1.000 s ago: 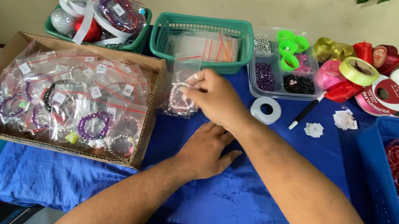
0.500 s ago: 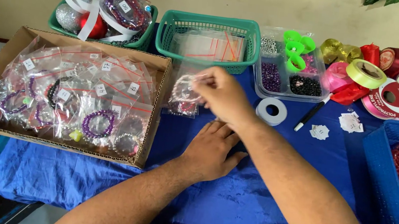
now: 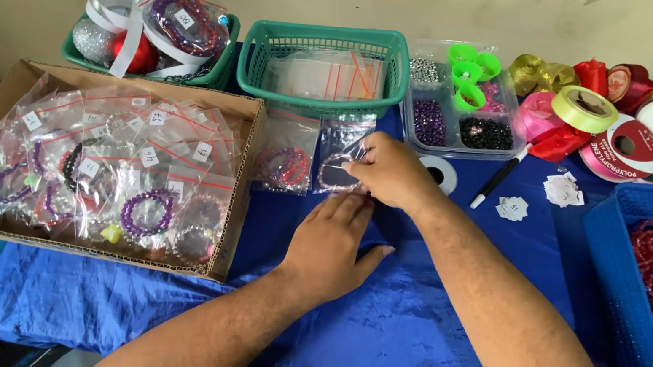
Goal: The person picks up beaded bracelets one by one from a bin and places each into a plastic bag.
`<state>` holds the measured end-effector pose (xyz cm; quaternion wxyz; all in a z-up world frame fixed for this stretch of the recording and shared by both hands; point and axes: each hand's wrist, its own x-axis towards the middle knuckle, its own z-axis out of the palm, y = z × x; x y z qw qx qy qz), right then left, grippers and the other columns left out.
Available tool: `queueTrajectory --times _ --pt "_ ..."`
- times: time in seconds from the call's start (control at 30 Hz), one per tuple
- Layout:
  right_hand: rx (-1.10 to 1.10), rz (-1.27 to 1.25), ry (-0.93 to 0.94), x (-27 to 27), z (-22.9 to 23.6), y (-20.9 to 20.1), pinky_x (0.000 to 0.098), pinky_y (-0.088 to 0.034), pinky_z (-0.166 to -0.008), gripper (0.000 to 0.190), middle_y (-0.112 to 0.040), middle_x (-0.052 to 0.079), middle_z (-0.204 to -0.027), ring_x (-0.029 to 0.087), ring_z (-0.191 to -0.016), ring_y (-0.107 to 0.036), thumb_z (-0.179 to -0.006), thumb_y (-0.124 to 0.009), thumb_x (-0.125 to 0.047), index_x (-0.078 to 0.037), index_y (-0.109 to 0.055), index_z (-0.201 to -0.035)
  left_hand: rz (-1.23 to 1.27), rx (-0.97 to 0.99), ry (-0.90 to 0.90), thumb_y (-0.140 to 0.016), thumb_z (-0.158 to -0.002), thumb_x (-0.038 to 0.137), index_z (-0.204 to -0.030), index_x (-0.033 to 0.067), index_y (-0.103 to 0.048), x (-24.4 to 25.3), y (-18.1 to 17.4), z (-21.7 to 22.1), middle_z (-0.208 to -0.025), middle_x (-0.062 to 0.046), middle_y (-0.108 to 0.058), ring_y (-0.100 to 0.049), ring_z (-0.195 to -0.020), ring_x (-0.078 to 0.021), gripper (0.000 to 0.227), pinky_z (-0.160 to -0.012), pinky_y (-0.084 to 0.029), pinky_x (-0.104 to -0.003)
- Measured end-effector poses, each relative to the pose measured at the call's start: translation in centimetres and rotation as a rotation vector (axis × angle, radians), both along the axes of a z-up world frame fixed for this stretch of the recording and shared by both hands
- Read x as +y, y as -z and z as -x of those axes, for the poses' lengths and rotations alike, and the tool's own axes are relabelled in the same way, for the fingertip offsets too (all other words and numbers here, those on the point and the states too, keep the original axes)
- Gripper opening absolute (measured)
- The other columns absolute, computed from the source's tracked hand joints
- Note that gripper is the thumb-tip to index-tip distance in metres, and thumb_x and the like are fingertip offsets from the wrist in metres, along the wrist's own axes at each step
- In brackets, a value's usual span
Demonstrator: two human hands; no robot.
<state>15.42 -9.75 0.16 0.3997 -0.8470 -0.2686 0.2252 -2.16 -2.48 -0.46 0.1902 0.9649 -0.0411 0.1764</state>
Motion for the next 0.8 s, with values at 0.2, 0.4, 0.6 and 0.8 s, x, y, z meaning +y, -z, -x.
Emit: queueTrajectory --times 0.2,0.4,0.6,0.8 --pt "-0.499 0.357 0.008 0.1 0.2 1.0 0.0520 -0.055 -0.082 0.067 -0.071 0.024 -0.102 0.041 -0.096 -0.070 -0.083 -0.083 -0.039 0.004 -0.054 -0.125 0.131 -0.016 0.149 -0.073 -0.093 0.034 -0.101 0.0064 -0.072 -0.9 -3.1 1.0 -0.101 -0.011 -0.068 -0.062 -0.102 -0.0296 0.029 -0.088 -0.051 -0.046" --pt "-0.856 0.331 0.012 -0.3 3.2 -3.4 0.0465 -0.054 -0.084 0.084 -0.062 0.021 -0.124 0.036 -0.111 -0.059 -0.075 -0.081 -0.040 0.001 -0.047 -0.140 0.031 -0.102 0.030 -0.076 -0.084 0.035 -0.102 0.0025 -0.070 0.2 -1.2 -0.2 -0.108 -0.016 -0.063 -0.056 -0.113 -0.0362 0.038 -0.096 -0.047 -0.048" --pt "-0.849 0.325 -0.225 -0.2 1.0 0.6 0.0524 -0.039 -0.099 0.046 -0.062 0.003 -0.132 0.027 -0.118 -0.053 -0.096 -0.063 -0.042 -0.020 -0.064 -0.135 0.044 -0.112 0.023 -0.076 -0.084 0.033 -0.112 -0.0026 -0.066 0.1 -0.8 -0.4 -0.119 -0.025 -0.059 -0.052 -0.123 -0.0417 0.046 -0.103 -0.044 -0.050" --pt "-1.073 0.202 -0.178 -2.2 1.5 -2.5 0.0522 -0.037 -0.101 0.053 -0.062 0.007 -0.131 0.029 -0.120 -0.053 -0.092 -0.063 -0.045 -0.015 -0.064 -0.136 0.069 -0.083 0.062 -0.078 -0.084 0.030 -0.106 0.0006 -0.067 0.0 -1.6 -0.1 -0.115 -0.022 -0.062 -0.054 -0.123 -0.0407 0.038 -0.107 -0.044 -0.048"
